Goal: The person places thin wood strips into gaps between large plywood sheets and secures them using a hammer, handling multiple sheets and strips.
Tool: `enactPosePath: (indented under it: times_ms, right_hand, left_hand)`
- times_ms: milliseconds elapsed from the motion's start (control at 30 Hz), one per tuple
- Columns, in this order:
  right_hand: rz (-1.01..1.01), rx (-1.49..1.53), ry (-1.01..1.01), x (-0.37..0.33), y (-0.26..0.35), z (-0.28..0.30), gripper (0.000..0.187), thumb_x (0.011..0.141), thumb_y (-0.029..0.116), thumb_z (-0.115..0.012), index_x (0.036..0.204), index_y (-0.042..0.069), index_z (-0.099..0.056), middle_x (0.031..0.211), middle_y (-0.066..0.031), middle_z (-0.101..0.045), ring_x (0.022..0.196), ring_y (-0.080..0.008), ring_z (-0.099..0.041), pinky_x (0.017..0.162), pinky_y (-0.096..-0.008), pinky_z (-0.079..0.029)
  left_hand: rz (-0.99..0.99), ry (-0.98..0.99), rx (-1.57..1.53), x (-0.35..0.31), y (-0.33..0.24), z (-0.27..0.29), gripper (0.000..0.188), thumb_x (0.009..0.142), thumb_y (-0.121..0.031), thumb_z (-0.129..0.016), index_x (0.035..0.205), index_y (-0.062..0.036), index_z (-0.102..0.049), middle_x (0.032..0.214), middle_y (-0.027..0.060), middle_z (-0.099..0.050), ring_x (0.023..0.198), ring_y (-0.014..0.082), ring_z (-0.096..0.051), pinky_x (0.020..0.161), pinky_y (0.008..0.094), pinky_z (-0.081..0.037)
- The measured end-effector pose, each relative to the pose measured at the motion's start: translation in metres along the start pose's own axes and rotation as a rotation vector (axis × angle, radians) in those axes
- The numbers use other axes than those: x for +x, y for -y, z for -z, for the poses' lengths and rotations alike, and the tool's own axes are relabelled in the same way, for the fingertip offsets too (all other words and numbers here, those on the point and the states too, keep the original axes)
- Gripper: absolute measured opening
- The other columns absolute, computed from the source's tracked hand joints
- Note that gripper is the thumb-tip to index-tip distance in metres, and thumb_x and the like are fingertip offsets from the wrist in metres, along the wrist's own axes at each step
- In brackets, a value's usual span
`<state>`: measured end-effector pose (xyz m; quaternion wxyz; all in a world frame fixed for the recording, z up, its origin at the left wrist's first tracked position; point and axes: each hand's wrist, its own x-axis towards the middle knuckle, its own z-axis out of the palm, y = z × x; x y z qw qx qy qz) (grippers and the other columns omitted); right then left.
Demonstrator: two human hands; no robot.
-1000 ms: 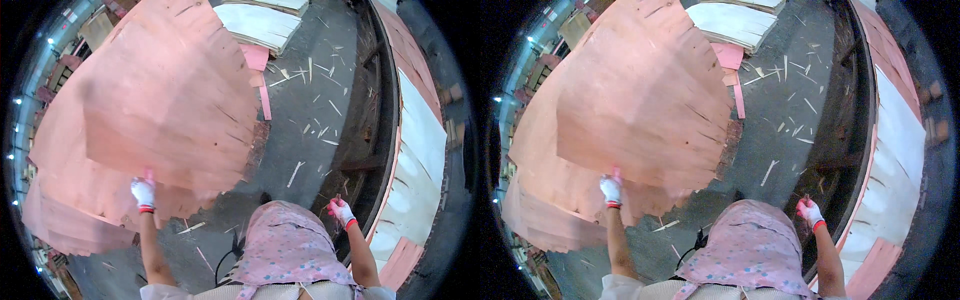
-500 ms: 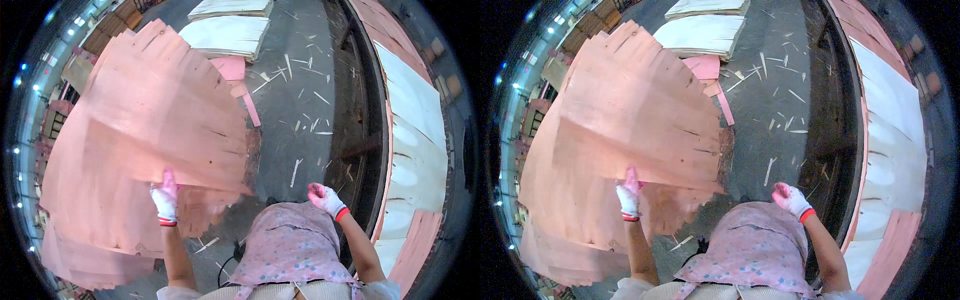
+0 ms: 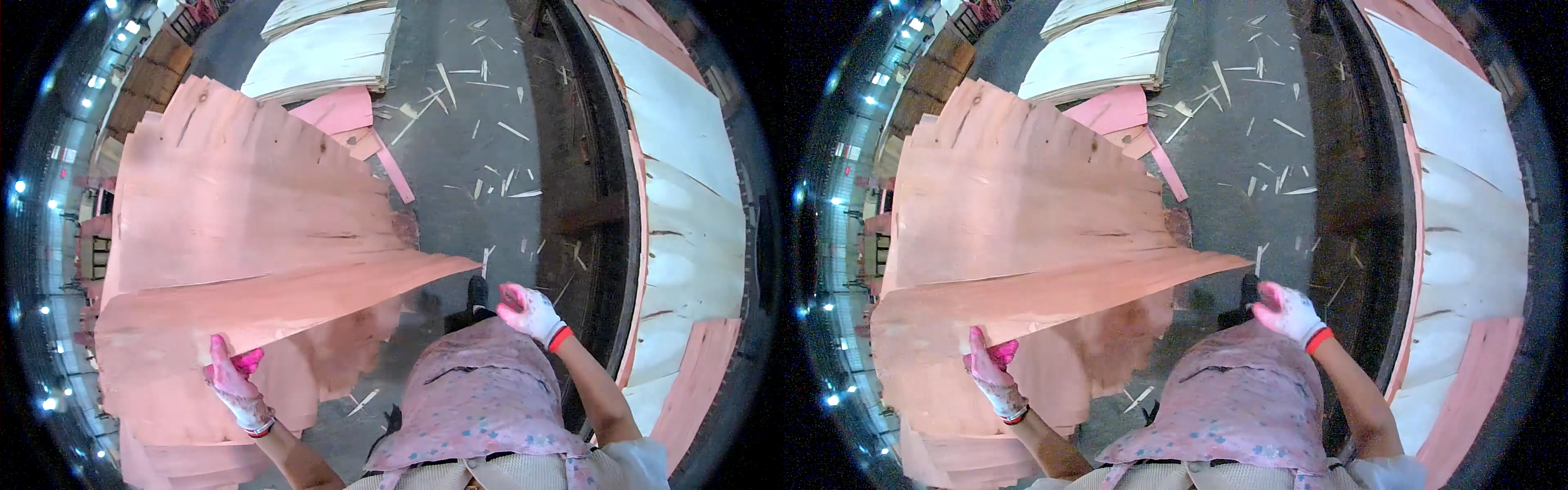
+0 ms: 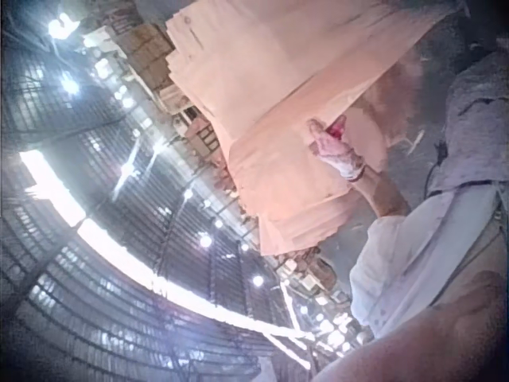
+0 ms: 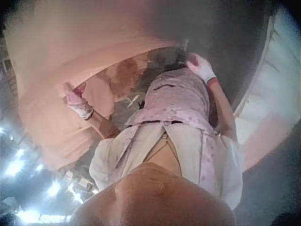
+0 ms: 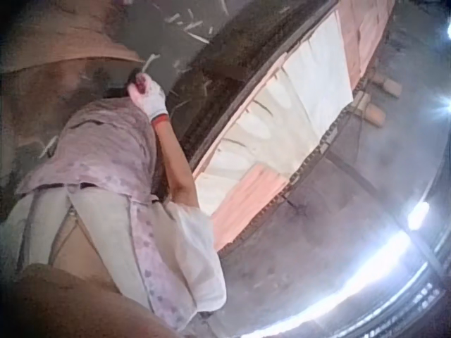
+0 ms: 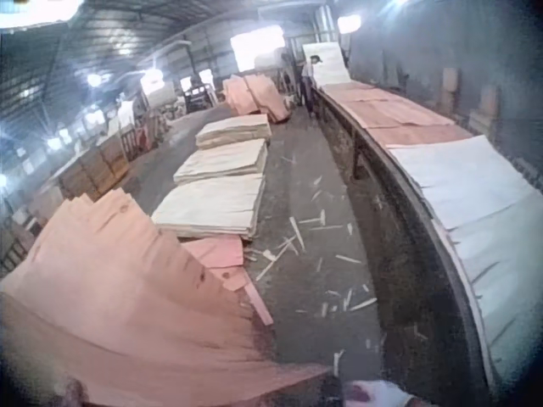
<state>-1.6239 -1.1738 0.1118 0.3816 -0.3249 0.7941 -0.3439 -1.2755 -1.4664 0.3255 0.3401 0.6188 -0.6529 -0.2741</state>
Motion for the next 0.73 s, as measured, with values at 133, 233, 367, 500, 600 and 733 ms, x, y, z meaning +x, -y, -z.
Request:
enactPosePath:
  times_ms: [133,233,367,500,600,733]
  right_hand:
    - [0.376,-0.097,-0.002,0.055,0.075,0.007,0.054,0.075,0.037,-0.07,0.114,0.002,-0.057,0.102,-0.0163,-0.065,0.094,-0.0313,-0.064,0.085,-0.0388,-0.051]
    - [0.679,-0.067,0.026,0.097,0.132,-0.005,0.057,0.071,0.039,-0.072,0.112,0.004,-0.055,0.111,-0.0157,-0.059,0.101,-0.0333,-0.058,0.087,-0.043,-0.046]
    - [0.876,0.025,-0.094,0.14,0.202,-0.043,0.052,0.071,0.032,-0.072,0.113,0.007,-0.055,0.117,-0.0152,-0.055,0.105,-0.0335,-0.055,0.089,-0.0445,-0.044]
    - [0.789,0.167,0.153,0.184,0.219,-0.04,0.04,0.07,0.022,-0.07,0.106,0.009,-0.06,0.101,-0.0124,-0.063,0.094,-0.0319,-0.06,0.084,-0.0427,-0.046]
    - [0.769,0.261,0.17,0.209,0.231,0.01,0.032,0.068,0.017,-0.068,0.098,0.009,-0.063,0.091,-0.0117,-0.065,0.088,-0.0316,-0.062,0.079,-0.0421,-0.048]
    - [0.794,0.081,0.045,0.239,0.227,0.047,0.03,0.067,0.014,-0.066,0.096,0.009,-0.064,0.091,-0.0113,-0.065,0.088,-0.0319,-0.062,0.078,-0.042,-0.049]
  left_hand:
    - [0.094,-0.054,-0.116,0.0,-0.064,-0.05,0.051,0.097,-0.038,-0.046,0.122,0.0059,-0.053,0.063,0.0158,-0.064,0.056,0.0201,-0.065,0.049,0.024,-0.046]
    - [0.067,-0.105,-0.116,0.005,-0.104,-0.068,0.047,0.097,-0.037,-0.047,0.112,0.0068,-0.055,0.063,0.0165,-0.064,0.053,0.0205,-0.064,0.048,0.0231,-0.045]
    - [-0.022,-0.076,-0.077,0.013,-0.141,-0.084,0.046,0.098,-0.037,-0.044,0.108,0.0069,-0.053,0.066,0.0194,-0.065,0.051,0.0182,-0.063,0.045,0.0226,-0.043]
    - [-0.032,-0.124,-0.102,0.026,-0.165,-0.107,0.045,0.096,-0.039,-0.046,0.102,0.0043,-0.053,0.067,0.0199,-0.065,0.046,0.0212,-0.059,0.046,0.0248,-0.046]
    - [-0.143,0.342,-0.477,0.056,-0.139,-0.104,0.052,0.097,-0.041,-0.036,0.09,0.0048,-0.06,0.074,0.0203,-0.065,0.055,0.0278,-0.061,0.056,0.04,-0.051]
    - [-0.111,0.932,-0.258,0.109,-0.037,-0.08,0.063,0.086,-0.056,-0.052,0.099,0.0051,-0.063,0.09,0.0245,-0.065,0.078,0.0334,-0.066,0.072,0.0508,-0.054]
